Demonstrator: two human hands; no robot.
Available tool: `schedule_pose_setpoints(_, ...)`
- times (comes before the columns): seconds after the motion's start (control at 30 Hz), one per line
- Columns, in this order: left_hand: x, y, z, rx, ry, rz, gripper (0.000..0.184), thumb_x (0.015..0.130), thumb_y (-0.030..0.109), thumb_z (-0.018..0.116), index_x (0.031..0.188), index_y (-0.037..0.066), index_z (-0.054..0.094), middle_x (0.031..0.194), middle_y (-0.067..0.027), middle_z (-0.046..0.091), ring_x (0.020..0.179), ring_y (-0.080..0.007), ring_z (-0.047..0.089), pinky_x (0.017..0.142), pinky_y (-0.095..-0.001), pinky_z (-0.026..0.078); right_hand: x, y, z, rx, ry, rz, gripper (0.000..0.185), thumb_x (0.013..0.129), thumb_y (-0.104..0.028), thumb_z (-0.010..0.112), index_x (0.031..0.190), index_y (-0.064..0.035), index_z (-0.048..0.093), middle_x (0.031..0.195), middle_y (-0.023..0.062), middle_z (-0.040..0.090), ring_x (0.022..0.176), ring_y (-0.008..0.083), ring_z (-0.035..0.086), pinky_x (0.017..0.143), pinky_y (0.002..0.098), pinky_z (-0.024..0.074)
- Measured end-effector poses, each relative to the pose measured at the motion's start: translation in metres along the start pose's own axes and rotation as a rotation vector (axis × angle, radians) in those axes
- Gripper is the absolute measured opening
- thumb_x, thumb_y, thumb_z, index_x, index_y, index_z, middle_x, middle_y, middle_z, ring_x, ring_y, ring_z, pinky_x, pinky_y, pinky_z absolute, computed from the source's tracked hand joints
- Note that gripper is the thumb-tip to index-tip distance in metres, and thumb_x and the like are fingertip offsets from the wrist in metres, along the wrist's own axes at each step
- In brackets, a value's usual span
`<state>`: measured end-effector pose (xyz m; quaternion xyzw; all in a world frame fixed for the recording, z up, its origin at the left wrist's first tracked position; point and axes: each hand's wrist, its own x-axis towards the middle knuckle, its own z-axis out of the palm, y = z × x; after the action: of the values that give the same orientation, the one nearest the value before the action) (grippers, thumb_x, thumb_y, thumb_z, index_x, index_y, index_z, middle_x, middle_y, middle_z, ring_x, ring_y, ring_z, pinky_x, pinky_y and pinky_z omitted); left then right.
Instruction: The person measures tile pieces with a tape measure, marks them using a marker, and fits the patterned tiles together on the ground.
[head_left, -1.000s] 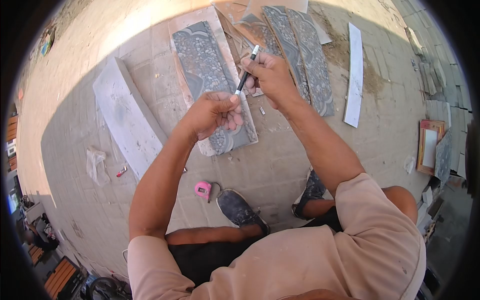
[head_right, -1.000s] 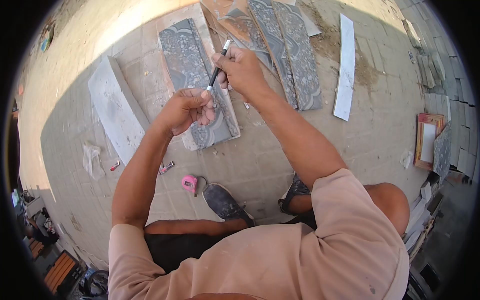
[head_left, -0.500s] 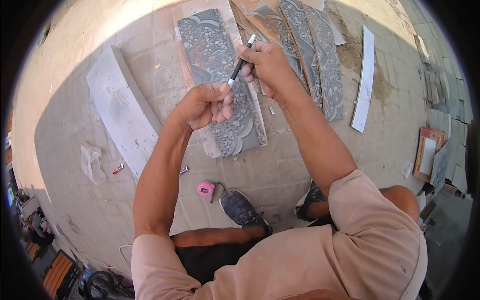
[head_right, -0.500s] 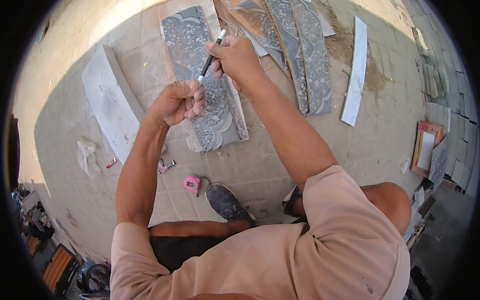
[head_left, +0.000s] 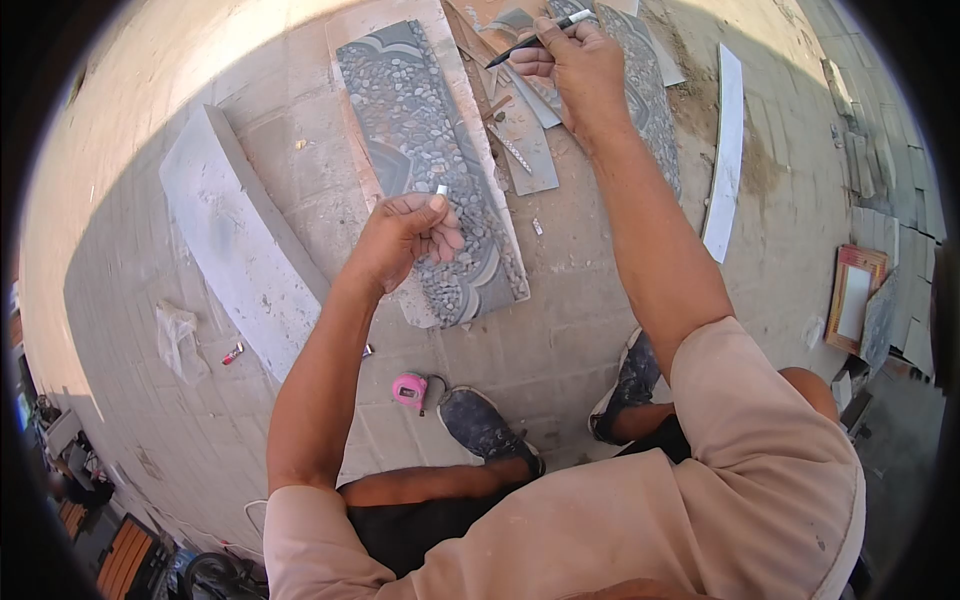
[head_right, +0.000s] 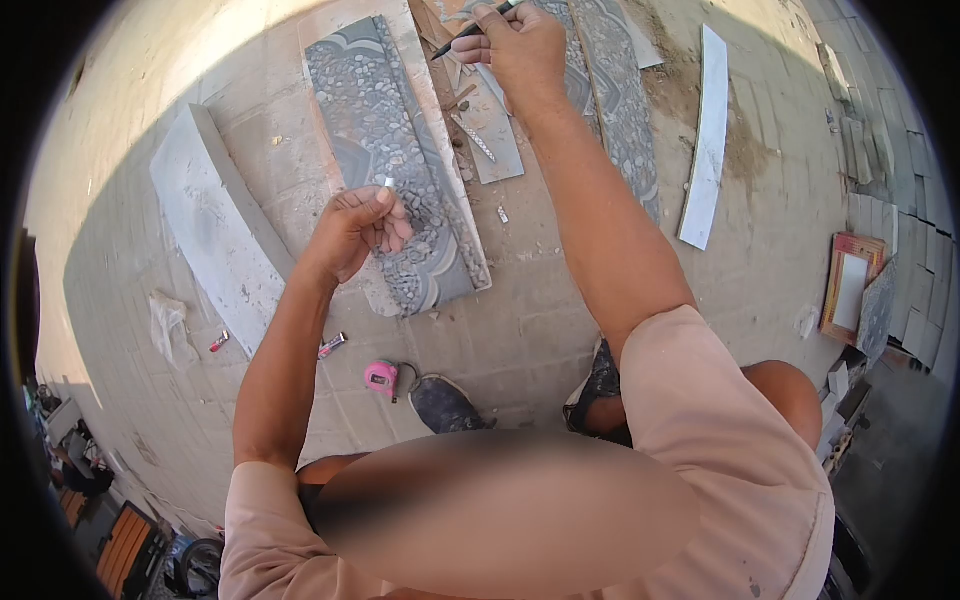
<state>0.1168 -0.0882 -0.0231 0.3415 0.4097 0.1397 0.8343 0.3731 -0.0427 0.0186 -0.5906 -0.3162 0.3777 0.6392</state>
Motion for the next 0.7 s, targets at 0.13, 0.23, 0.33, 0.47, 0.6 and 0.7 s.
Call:
schedule_pose_setpoints(0.13,0.015,0.014,0.006,1.08,0.432,0.684,0.023,0.087,0.018,0.062,0.083,-0.004,0.062,0.093,-0.0144,0.067,0.084,-0.0301,0.062,0.074,-0.039,0.048,0.021,0.03,0.038,-0.017,-0.113,-0.17,0.016,0.092,-0.01,0.059,0.097,0.0054,0.059,0.087,0.0156,0.069,0.079,0.0182,0.07,0.068,0.0242,0.0571)
schedule_pose_setpoints(0.23,0.022,0.011,-0.003,1.403,0.443,0.934,0.017,0.083,0.015,0.063,0.084,-0.002,0.063,0.111,-0.0147,0.065,0.105,-0.0329,0.057,0.088,-0.0421,0.042,0.043,0.049,0.059,-0.223,-0.116,-0.327,0.019,0.089,-0.013,0.061,0.099,0.0033,0.063,0.087,0.0142,0.07,0.08,0.0177,0.07,0.07,0.0264,0.0549)
schedule_pose_setpoints(0.33,0.022,0.002,-0.005,1.489,0.449,0.863,0.011,0.082,0.012,0.064,0.082,0.002,0.061,0.12,-0.0134,0.062,0.117,-0.0318,0.053,0.097,-0.0425,0.036,0.061,0.064,0.07,-0.478,-0.092,-0.423,0.023,0.084,-0.018,0.065,0.1,-0.0012,0.068,0.087,0.013,0.071,0.081,0.019,0.069,0.073,0.0299,0.0524)
schedule_pose_setpoints(0.47,0.022,-0.001,-0.004,1.522,0.455,0.838,0.012,0.081,0.012,0.063,0.081,0.001,0.06,0.122,-0.0135,0.061,0.119,-0.0303,0.052,0.099,-0.0447,0.033,0.08,0.085,0.078,-0.588,-0.094,-0.421,0.026,0.08,-0.023,0.067,0.102,-0.0085,0.071,0.088,0.0139,0.07,0.079,0.0236,0.067,0.075,0.0335,0.0507)
schedule_pose_setpoints(0.6,0.022,-0.001,-0.005,1.519,0.448,0.813,0.012,0.081,0.012,0.063,0.082,0.0,0.06,0.123,-0.0138,0.061,0.119,-0.0296,0.052,0.099,-0.0447,0.032,0.09,0.097,0.083,-0.598,-0.09,-0.487,0.025,0.08,-0.023,0.068,0.101,-0.0092,0.071,0.09,0.0142,0.07,0.08,0.0242,0.067,0.076,0.0332,0.0508)
schedule_pose_setpoints(0.7,0.023,0.0,-0.005,1.525,0.446,0.805,0.013,0.082,0.012,0.062,0.083,-0.001,0.061,0.122,-0.0142,0.061,0.119,-0.0292,0.052,0.099,-0.0447,0.032,0.096,0.103,0.085,-0.601,-0.101,-0.526,0.026,0.08,-0.023,0.068,0.101,-0.0096,0.071,0.091,0.0142,0.07,0.08,0.0251,0.067,0.076,0.0332,0.051)
